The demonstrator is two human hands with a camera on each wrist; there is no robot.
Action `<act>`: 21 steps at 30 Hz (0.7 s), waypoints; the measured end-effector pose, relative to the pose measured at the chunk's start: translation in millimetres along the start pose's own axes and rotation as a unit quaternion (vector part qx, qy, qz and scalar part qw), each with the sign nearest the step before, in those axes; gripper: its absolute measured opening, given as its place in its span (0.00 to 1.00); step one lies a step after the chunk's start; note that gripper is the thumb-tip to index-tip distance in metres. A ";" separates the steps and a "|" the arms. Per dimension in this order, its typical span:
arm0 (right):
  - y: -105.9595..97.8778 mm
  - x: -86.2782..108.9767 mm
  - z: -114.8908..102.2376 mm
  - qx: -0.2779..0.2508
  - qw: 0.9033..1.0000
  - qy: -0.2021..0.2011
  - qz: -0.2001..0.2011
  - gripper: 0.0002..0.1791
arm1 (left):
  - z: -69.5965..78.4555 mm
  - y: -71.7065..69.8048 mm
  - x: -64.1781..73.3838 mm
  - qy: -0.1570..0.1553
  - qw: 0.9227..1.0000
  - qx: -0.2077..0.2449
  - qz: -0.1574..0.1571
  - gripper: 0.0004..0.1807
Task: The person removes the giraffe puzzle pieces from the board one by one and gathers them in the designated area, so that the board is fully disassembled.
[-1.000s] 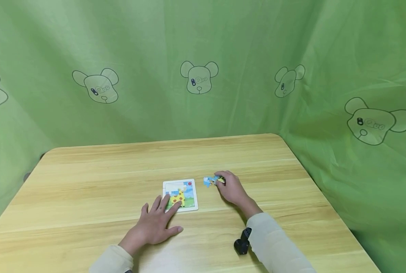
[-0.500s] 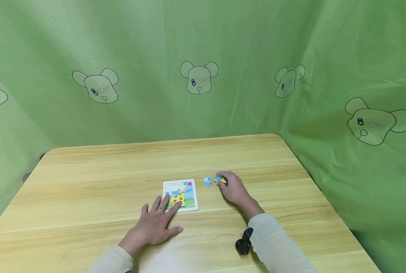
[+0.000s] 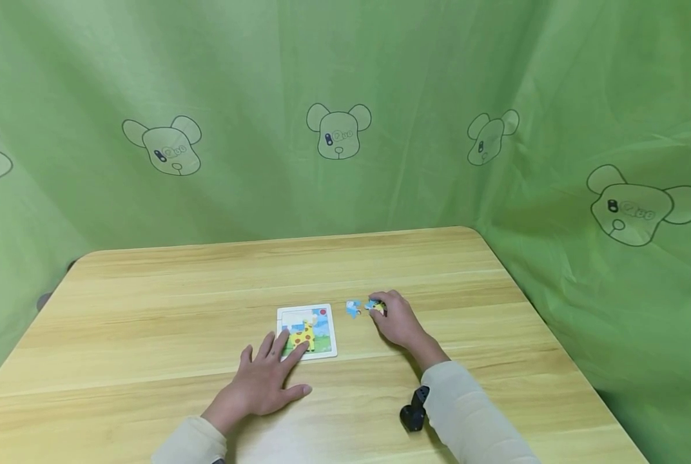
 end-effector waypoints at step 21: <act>2.9 0.5 -1.8 0.010 1.000 0.004 0.008 0.19 | 0.3 -2.9 1.3 -0.001 1.000 0.006 0.000 0.41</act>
Point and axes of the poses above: each hand's wrist, its own x-axis away from the middle knuckle, its own y-axis out of the palm, z = x × y, the point moved 5 cm from there along -x, towards the middle knuckle
